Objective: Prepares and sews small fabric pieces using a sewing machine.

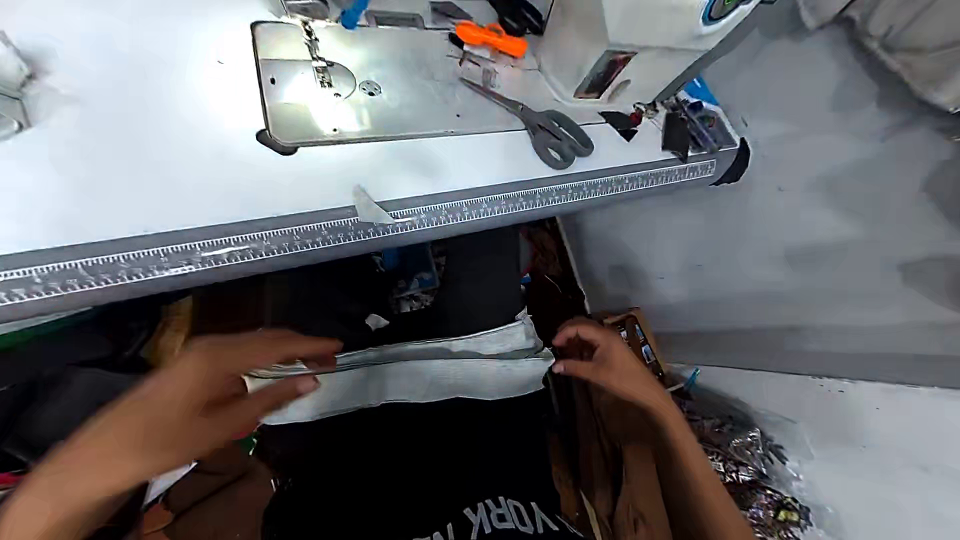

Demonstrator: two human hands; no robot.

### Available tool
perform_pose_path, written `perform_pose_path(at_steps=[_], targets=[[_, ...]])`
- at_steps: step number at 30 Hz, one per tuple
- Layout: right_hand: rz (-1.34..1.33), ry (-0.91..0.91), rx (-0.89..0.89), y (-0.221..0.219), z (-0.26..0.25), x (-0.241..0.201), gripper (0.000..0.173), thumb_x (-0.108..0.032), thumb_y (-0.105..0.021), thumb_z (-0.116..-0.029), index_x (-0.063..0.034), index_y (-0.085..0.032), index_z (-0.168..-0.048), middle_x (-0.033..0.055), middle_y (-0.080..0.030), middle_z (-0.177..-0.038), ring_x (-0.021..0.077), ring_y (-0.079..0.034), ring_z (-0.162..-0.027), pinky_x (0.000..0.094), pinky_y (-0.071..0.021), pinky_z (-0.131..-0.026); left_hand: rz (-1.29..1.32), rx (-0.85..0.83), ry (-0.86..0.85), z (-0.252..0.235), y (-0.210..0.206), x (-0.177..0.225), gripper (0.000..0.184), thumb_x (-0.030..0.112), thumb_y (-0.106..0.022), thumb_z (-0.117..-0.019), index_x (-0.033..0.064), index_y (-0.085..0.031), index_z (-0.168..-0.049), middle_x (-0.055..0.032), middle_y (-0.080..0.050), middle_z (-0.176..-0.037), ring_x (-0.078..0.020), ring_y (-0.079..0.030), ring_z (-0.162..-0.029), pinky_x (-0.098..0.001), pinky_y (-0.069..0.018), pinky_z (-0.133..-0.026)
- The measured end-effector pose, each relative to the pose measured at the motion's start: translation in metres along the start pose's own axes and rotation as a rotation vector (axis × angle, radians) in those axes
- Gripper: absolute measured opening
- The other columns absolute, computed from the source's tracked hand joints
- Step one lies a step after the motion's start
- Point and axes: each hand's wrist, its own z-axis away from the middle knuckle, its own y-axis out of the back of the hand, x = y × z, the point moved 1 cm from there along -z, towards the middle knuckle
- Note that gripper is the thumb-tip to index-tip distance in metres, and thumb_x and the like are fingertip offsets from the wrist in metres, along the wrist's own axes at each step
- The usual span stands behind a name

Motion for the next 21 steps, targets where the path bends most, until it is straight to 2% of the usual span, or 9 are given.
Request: perform_pose_path(at_steps=[2,4,8,11,15,17,19,20,21], targets=[[-0.027,0.055,0.123,-0.026,0.013,0.016,0.037,-0.03,-0.092,-0.0749,-0.0146,-0.072,-0.102,0.0014,-0.069,-0.111,0.0149,-0.066,-0.104,0.0363,-0.0605,-0.085,-0.002,-0.031,-0.07,-0.003,-0.034,-0.01,0.038,0.051,-0.057,-0.1,0.026,-0.073,-0.125,0.0097,-0.074,-0.113,-0.0081,-0.071,-0.103,-0.0343,-0.0617,-0.091],[0.051,0.102,0.213,-0.042,0.013,0.018,0.037,-0.035,-0.092,-0.0741,-0.0143,-0.072,-0.097,0.0012,-0.069,-0.108,0.0124,-0.067,-0.1,0.0326,-0.0609,-0.082,0.026,-0.002,-0.064,-0.007,-0.049,-0.004,0.037,0.051,-0.056,-0.101,0.0282,-0.071,-0.126,0.0118,-0.074,-0.112,-0.0072,-0.071,-0.102,-0.0316,-0.0612,-0.091],[0.146,0.187,0.246,-0.048,0.004,0.022,0.022,-0.029,-0.087,-0.0812,-0.0124,-0.072,-0.078,-0.0027,-0.072,-0.09,0.0077,-0.068,-0.086,0.028,-0.0596,-0.076,0.034,0.116,-0.05,-0.008,-0.049,0.018,0.035,0.049,-0.055,-0.1016,0.0285,-0.072,-0.124,0.0125,-0.075,-0.108,-0.0081,-0.072,-0.098,-0.0306,-0.062,-0.089],[0.326,0.274,0.201,-0.044,0.006,0.018,0.027,-0.037,-0.075,-0.0933,-0.0142,-0.075,-0.078,-0.0049,-0.074,-0.092,0.0069,-0.069,-0.091,0.0298,-0.0592,-0.082,0.06,0.171,-0.058,0.003,-0.048,0.028,0.035,0.048,-0.055,-0.1025,0.0272,-0.072,-0.125,0.011,-0.075,-0.108,-0.0098,-0.072,-0.097,-0.031,-0.0626,-0.087],[0.563,0.332,0.163,-0.042,0.013,0.005,0.032,-0.038,-0.061,-0.1023,-0.0152,-0.08,-0.09,-0.0036,-0.077,-0.105,0.0104,-0.071,-0.104,0.0338,-0.06,-0.09,0.139,0.145,-0.051,0.014,-0.069,0.034,0.035,0.045,-0.054,-0.104,0.0217,-0.072,-0.123,0.008,-0.075,-0.105,-0.0095,-0.072,-0.096,-0.0313,-0.0623,-0.087],[0.696,0.286,0.121,-0.041,0.017,-0.01,0.035,-0.038,-0.052,-0.1061,-0.0161,-0.08,-0.107,-0.0037,-0.075,-0.12,0.0145,-0.067,-0.118,0.0389,-0.0575,-0.098,0.195,0.05,-0.074,0.016,-0.089,0.035,0.036,0.043,-0.053,-0.1056,0.0185,-0.071,-0.126,0.0056,-0.074,-0.109,-0.0078,-0.071,-0.099,-0.0311,-0.061,-0.089],[0.812,0.267,0.118,-0.044,0.018,-0.034,0.038,-0.036,-0.047,-0.1078,-0.0156,-0.075,-0.124,-0.0006,-0.067,-0.138,0.0197,-0.061,-0.13,0.0431,-0.0542,-0.104,0.31,-0.085,-0.109,0.015,-0.111,0.034,0.037,0.039,-0.052,-0.1069,0.0149,-0.069,-0.129,0.0011,-0.073,-0.116,-0.0096,-0.069,-0.107,-0.034,-0.0587,-0.096],[0.829,0.267,0.128,-0.046,0.018,-0.05,0.039,-0.035,-0.046,-0.1081,-0.0149,-0.074,-0.127,0.0016,-0.064,-0.143,0.0213,-0.06,-0.132,0.0441,-0.0534,-0.105,0.379,-0.156,-0.126,0.014,-0.123,0.034,0.038,0.038,-0.051,-0.1075,0.0131,-0.069,-0.13,-0.001,-0.072,-0.121,-0.0112,-0.068,-0.113,-0.0359,-0.0561,-0.101],[0.796,0.276,0.147,-0.049,0.016,-0.066,0.038,-0.035,-0.047,-0.1078,-0.0152,-0.075,-0.124,0.0022,-0.063,-0.143,0.0207,-0.061,-0.13,0.043,-0.0542,-0.104,0.458,-0.223,-0.131,0.011,-0.135,0.034,0.039,0.037,-0.05,-0.1076,0.0112,-0.07,-0.13,-0.0031,-0.071,-0.126,-0.013,-0.065,-0.12,-0.0377,-0.0527,-0.106]])
